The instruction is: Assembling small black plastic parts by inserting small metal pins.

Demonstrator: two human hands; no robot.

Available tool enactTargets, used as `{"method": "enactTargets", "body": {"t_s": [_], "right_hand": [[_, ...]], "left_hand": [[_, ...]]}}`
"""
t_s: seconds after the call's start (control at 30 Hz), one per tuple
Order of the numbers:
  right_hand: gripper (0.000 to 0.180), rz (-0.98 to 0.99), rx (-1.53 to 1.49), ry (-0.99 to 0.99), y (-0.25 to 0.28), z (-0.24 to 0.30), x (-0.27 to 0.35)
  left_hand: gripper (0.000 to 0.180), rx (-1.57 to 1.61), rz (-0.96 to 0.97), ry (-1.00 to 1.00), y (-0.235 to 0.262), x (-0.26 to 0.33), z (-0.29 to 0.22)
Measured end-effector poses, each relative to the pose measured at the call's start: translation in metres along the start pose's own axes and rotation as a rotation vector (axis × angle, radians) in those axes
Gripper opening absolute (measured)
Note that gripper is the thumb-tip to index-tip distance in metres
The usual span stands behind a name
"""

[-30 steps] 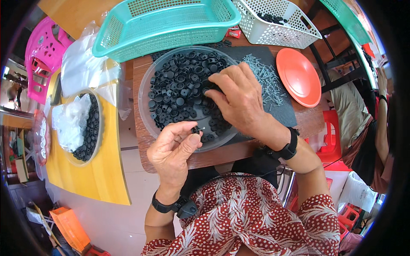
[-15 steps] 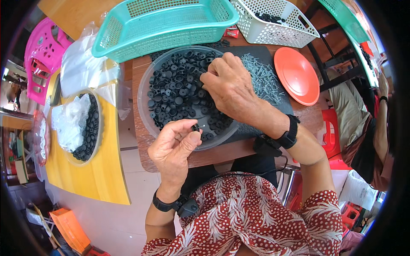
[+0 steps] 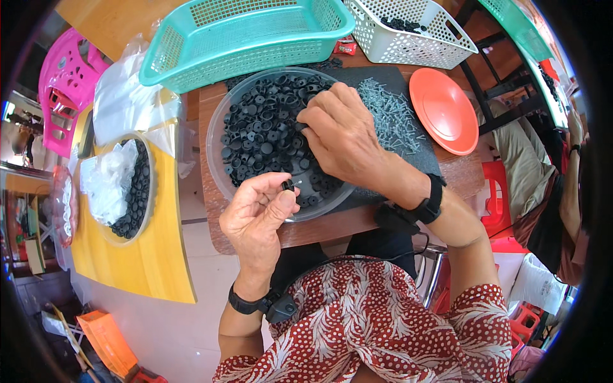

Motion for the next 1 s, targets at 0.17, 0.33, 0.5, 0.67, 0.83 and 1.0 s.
{"method": "enactTargets", "body": {"t_s": [0.17, 0.33, 0.5, 0.67, 0.83, 1.0], "right_hand": [[0.021, -0.056, -0.181, -0.114, 0.012, 0.025, 0.007], [0.023, -0.029, -0.354, -0.318, 0.021, 0.038, 0.023], [0.02, 0.001, -0.465, -0.447, 0.019, 0.039, 0.03], [0.025, -0.114, -0.622, -0.503, 0.021, 0.04, 0.033], [0.022, -0.107, -0.732, -0.541, 0.021, 0.041, 0.04], [0.018, -0.098, -0.83, -0.628, 0.019, 0.041, 0.047]], "left_hand": [[0.024, 0.037, 0.024, -0.003, -0.005, -0.001, -0.004], [0.022, 0.043, 0.027, -0.019, -0.005, -0.002, -0.004], [0.022, 0.065, 0.044, -0.044, -0.007, 0.002, -0.003], [0.023, 0.118, 0.066, -0.046, -0.01, 0.003, -0.003], [0.026, 0.078, 0.035, -0.039, -0.009, 0.005, 0.0], [0.024, 0.081, 0.047, -0.011, -0.011, 0.007, 0.0]]}}
Point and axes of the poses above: each hand's wrist, its own x-axis away from the middle knuckle, its own y-axis out of the back of the hand, z = x × y, the point moved 5 cm from there along -x, towards the middle knuckle, and after that the axes turned 4 degrees about y, right-handed, at the moved point
